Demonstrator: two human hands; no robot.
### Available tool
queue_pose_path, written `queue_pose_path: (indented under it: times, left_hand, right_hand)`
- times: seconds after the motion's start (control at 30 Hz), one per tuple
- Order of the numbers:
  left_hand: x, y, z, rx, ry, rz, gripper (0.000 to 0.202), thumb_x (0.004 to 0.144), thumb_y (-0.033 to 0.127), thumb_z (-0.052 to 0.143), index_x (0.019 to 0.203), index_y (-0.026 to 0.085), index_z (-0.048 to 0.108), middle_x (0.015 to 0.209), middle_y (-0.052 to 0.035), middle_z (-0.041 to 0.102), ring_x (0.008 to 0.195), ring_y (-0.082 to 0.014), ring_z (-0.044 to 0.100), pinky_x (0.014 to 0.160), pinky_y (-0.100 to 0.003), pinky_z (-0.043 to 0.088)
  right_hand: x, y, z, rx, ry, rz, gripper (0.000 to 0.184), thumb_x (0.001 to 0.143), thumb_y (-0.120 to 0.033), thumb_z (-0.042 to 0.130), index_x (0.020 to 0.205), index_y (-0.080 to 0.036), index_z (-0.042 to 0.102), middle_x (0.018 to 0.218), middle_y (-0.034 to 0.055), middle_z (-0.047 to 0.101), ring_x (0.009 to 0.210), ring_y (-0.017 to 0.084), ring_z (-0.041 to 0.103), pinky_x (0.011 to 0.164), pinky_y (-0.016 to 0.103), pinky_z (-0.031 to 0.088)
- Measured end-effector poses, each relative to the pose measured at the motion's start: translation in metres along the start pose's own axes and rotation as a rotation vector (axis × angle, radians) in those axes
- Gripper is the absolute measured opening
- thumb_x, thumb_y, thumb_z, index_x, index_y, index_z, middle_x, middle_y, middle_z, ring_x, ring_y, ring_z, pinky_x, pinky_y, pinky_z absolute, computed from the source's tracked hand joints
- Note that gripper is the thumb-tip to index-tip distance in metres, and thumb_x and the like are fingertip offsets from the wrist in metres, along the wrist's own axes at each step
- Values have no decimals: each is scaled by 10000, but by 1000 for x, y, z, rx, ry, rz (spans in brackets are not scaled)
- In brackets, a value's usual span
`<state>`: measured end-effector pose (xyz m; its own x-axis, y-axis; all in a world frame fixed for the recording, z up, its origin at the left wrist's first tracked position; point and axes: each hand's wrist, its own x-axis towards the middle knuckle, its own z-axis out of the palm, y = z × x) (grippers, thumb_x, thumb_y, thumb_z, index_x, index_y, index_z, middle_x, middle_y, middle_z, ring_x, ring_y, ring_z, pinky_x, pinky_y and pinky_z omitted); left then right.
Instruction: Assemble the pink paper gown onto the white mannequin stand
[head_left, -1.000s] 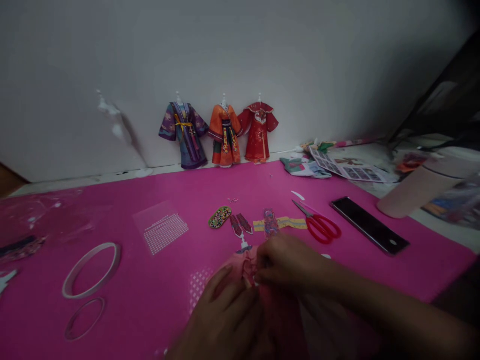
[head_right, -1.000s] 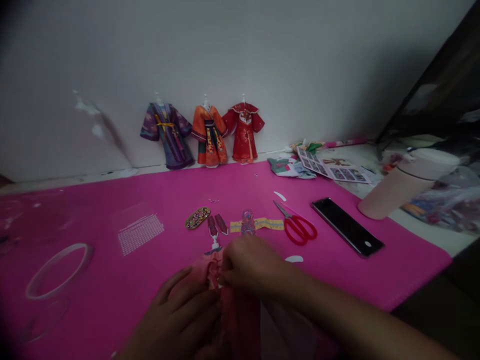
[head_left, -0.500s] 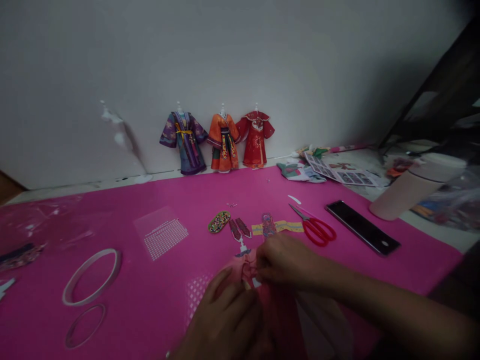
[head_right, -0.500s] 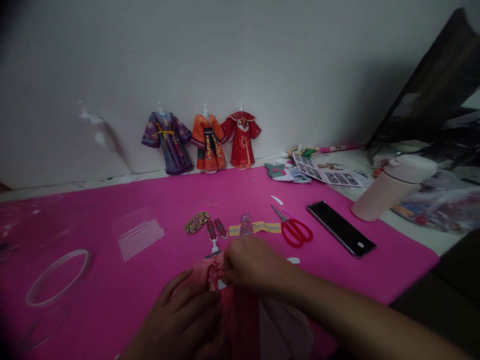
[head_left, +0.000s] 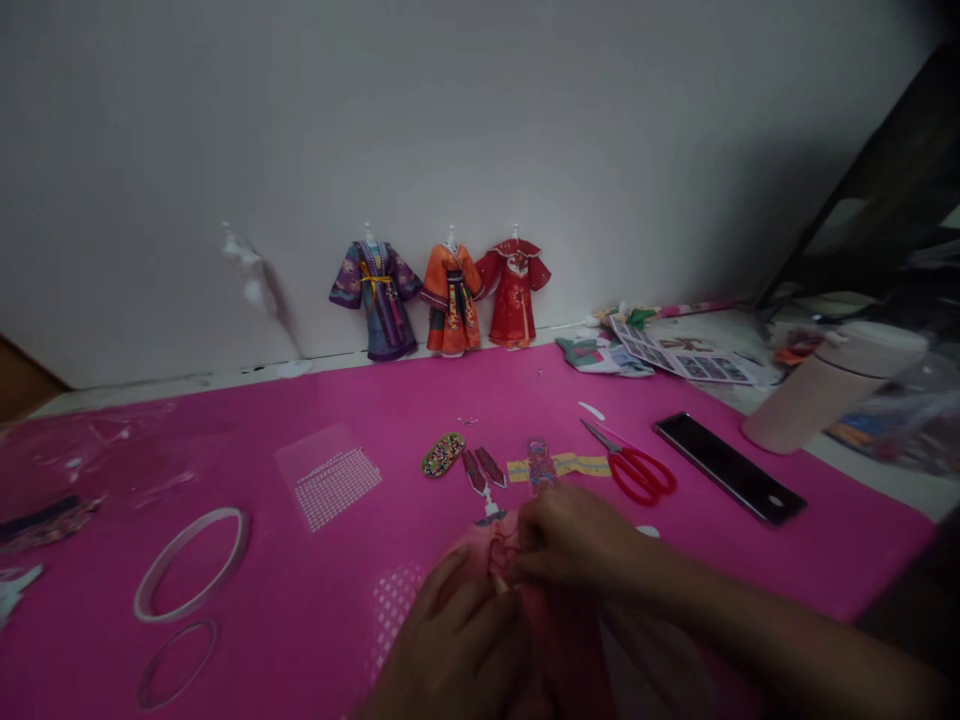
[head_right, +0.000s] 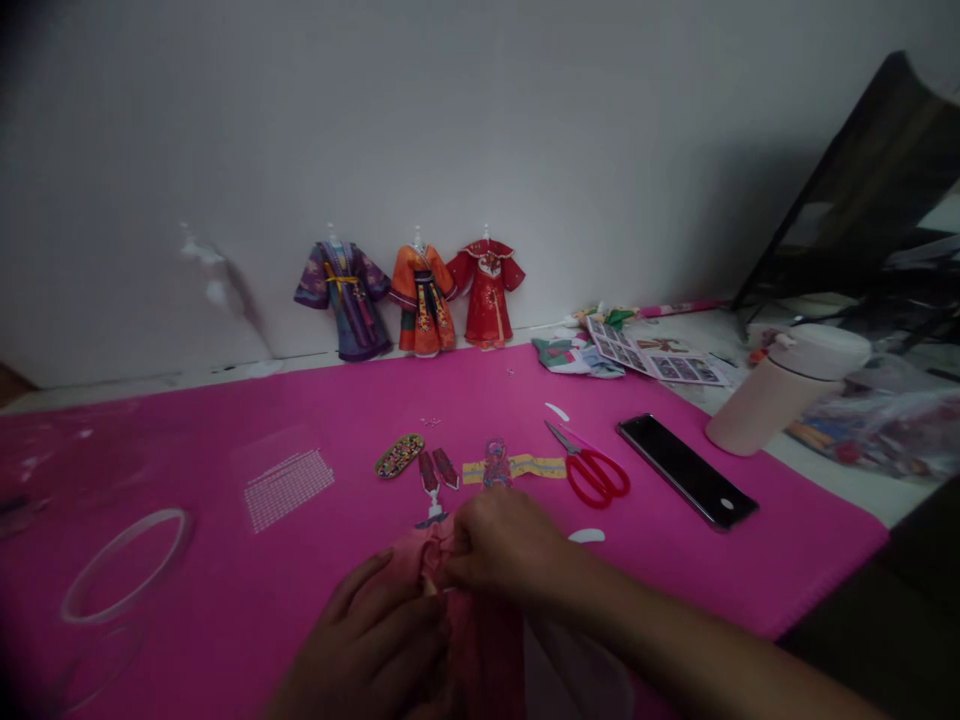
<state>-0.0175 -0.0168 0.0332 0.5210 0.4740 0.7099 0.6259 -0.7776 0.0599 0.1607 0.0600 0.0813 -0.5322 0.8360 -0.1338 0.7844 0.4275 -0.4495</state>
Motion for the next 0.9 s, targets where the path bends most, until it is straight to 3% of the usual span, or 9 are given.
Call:
queue_pose_path:
  times: [0.23, 0.43, 0.7, 0.9]
  left_hand:
    - [-1, -3, 4, 26, 31, 29, 194, 925, 282, 534, 800, 234, 674, 695, 72, 672, 702, -145, 543, 1126, -322, 218]
    - [-1, -1, 2, 33, 30, 32, 246, 964, 301, 499, 805, 230, 672, 716, 65, 686, 723, -146, 558, 1137, -328, 212]
    - [6, 3, -5, -9, 41, -16, 260, 974, 296, 463, 831, 234, 672, 729, 57, 712, 694, -151, 575, 1090, -342, 305]
    - [3, 3, -7, -45, -22, -39, 212, 936, 368, 533, 879, 234, 686, 796, 60, 729, 759, -152, 600, 1128, -339, 239]
  right_hand:
    - [0, 1, 0, 74, -28, 22, 175, 711, -298, 713, 590, -180, 671, 473, -69, 468, 479, 70, 415, 467, 256, 216]
    - [0, 4, 2, 62, 21, 35, 195, 722, -301, 711, 594, -168, 650, 503, -59, 507, 485, 74, 413, 463, 254, 221]
    - [-2, 4, 3, 20, 33, 22, 156, 738, -255, 696, 616, -168, 652, 536, -42, 564, 494, 80, 438, 471, 253, 224]
    - [-8, -2, -6, 2, 90, 47, 202, 748, -315, 682, 610, -173, 643, 545, -19, 610, 512, 93, 482, 487, 248, 222]
